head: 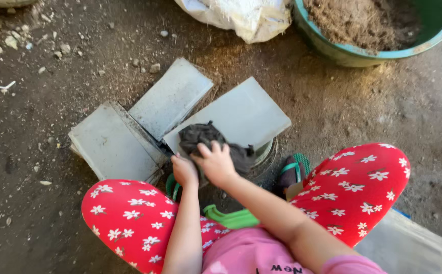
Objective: The person sits on the ground and wipes rectangular tiles with a dark cloth. They handle the tiles one at a time, wiping both sides and stacking the cleaned tiles to the right.
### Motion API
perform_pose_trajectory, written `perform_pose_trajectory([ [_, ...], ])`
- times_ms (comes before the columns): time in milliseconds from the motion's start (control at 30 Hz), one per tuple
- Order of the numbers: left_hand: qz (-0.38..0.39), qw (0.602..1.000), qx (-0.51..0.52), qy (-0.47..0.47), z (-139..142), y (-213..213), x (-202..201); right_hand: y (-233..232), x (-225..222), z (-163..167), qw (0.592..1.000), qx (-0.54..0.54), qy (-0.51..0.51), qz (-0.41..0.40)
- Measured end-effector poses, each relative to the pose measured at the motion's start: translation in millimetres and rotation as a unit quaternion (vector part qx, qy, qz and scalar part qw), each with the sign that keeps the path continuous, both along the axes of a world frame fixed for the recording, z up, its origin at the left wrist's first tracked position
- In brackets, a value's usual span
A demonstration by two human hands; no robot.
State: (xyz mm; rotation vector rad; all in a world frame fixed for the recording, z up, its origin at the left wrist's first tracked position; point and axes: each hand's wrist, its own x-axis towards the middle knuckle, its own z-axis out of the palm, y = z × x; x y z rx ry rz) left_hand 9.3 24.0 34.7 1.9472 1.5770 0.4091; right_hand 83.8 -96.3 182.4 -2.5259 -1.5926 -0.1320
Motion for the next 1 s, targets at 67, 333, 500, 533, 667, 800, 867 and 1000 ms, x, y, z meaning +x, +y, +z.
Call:
perform_pose_trajectory([
  [67,0.001,1.0,0.009,0.025,2.7,-1.7,-1.7,-28.1,17.5,-22.2,0.999,0.024,0.032,-0.022],
  [333,0.024,0.999,-0.024,0.02,18.1,-8.0,14.4,-133.8,201.0,-62.8,0.957,0.104,-0.022,-0.269],
  [500,0.056,0.994,-0.056,-0.072,7.1,16.0,6.3,-179.7,280.5,-39.2,0.925,0.023,0.026,-0.379],
  [533,0.059,0.983,-0.076,-0.159,4.8,21.3,5.3,-178.4,286.9,-31.9,0.93,0.061,0.007,-0.364],
  [667,0.018,0.89,-0.178,-0.42,17.6,40.1,13.6,-164.0,285.4,24.8,0.927,0.199,-0.01,-0.317],
  [800,-0.04,0.866,-0.103,-0.488,74.3,46.8,23.5,-117.5,252.6,125.2,0.929,0.313,-0.003,-0.198],
  [867,-0.093,0.865,-0.029,-0.492,108.5,44.6,18.6,-94.8,216.1,168.3,0.93,0.349,-0.032,-0.114],
  [1000,-0.186,0.871,0.067,-0.45,159.0,48.8,20.2,-24.9,127.8,215.7,0.925,0.369,-0.092,0.004],
])
